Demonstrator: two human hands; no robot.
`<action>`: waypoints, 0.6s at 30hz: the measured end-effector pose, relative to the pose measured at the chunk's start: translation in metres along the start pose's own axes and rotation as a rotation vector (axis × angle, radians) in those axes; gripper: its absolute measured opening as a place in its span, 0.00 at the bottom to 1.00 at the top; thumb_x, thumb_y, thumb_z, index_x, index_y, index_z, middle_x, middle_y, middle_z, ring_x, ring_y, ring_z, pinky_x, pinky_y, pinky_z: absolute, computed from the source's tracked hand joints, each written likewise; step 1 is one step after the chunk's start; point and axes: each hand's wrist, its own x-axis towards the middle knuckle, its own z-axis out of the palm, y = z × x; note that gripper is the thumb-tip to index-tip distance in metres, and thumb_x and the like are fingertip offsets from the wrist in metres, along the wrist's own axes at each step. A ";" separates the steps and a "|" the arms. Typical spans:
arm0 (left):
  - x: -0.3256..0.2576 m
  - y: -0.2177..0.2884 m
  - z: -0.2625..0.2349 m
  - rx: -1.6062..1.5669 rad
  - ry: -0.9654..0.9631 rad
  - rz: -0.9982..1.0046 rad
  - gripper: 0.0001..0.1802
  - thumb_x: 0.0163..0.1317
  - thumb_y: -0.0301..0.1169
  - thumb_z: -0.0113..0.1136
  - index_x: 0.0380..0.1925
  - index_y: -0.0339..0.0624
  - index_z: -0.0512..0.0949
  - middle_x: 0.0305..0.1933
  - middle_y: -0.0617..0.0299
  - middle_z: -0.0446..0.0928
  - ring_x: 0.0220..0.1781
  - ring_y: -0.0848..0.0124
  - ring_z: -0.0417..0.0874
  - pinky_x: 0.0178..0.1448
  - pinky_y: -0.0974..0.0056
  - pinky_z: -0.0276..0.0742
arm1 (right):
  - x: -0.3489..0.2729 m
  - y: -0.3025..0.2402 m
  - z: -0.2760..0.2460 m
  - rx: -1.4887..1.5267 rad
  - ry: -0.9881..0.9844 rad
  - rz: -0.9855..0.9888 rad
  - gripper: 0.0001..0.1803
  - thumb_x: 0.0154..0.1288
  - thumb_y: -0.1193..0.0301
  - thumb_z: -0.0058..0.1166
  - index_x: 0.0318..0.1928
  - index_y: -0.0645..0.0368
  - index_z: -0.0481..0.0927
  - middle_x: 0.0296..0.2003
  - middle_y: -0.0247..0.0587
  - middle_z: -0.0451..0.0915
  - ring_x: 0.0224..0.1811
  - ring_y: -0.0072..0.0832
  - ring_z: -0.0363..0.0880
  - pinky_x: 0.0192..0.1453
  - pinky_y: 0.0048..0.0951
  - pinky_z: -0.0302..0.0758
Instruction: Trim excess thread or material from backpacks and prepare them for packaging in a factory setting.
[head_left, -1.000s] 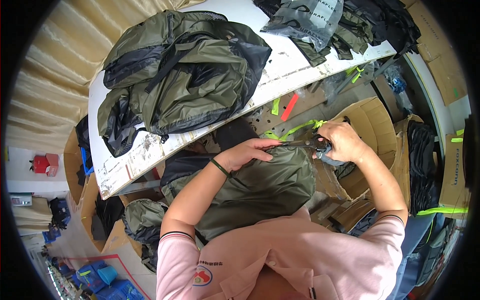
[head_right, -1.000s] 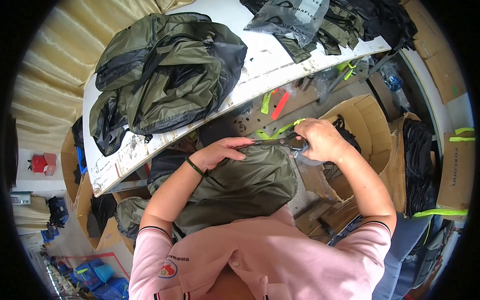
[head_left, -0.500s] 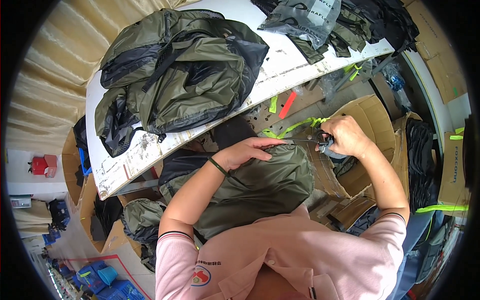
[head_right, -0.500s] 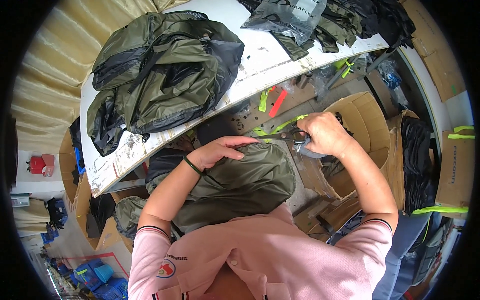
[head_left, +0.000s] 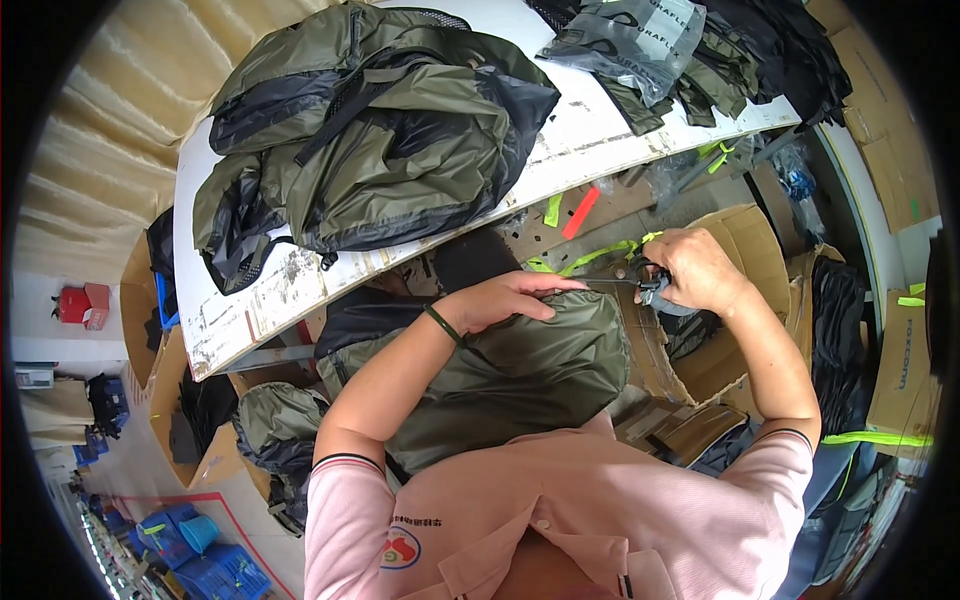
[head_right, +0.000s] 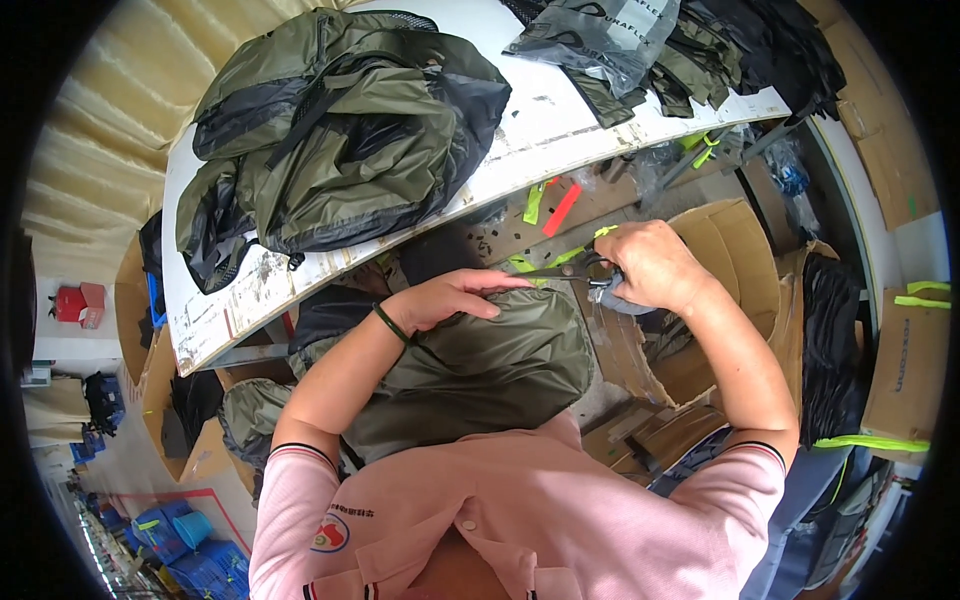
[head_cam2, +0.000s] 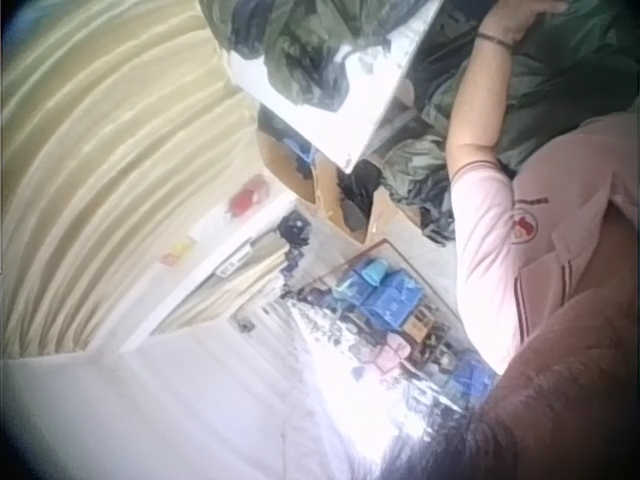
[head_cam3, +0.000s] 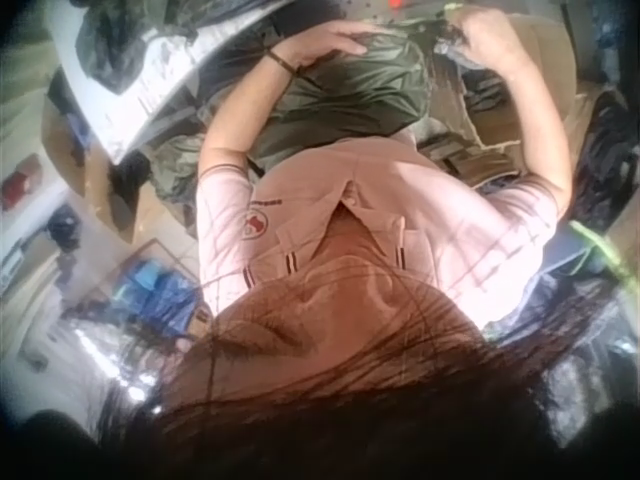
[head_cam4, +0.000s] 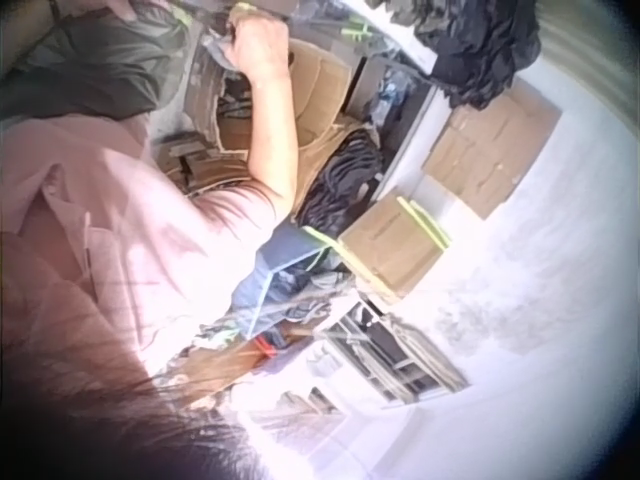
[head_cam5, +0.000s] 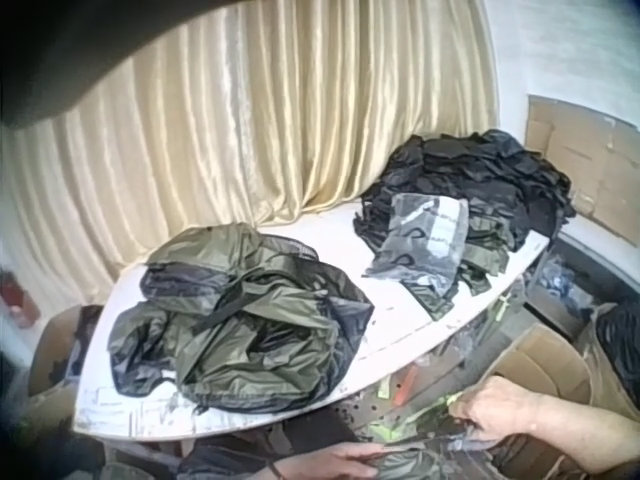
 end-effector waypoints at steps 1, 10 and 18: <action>0.001 0.002 0.001 -0.001 -0.014 0.013 0.33 0.58 0.22 0.59 0.66 0.40 0.67 0.63 0.64 0.72 0.62 0.77 0.69 0.66 0.69 0.61 | 0.003 -0.002 0.001 0.093 0.037 0.008 0.21 0.42 0.60 0.69 0.25 0.60 0.72 0.24 0.45 0.75 0.32 0.47 0.77 0.36 0.41 0.74; -0.004 -0.010 0.005 0.417 0.176 0.280 0.17 0.58 0.34 0.66 0.46 0.45 0.74 0.35 0.67 0.72 0.36 0.76 0.71 0.43 0.69 0.68 | 0.037 -0.029 0.048 1.021 -0.085 0.149 0.15 0.55 0.80 0.65 0.41 0.64 0.73 0.34 0.34 0.79 0.36 0.17 0.74 0.42 0.23 0.73; -0.034 -0.027 -0.008 0.592 0.397 0.265 0.17 0.53 0.34 0.72 0.41 0.42 0.79 0.35 0.66 0.76 0.35 0.76 0.72 0.41 0.70 0.69 | 0.036 -0.022 0.048 1.339 -0.079 0.312 0.13 0.57 0.76 0.67 0.36 0.60 0.73 0.29 0.28 0.74 0.33 0.16 0.74 0.40 0.23 0.73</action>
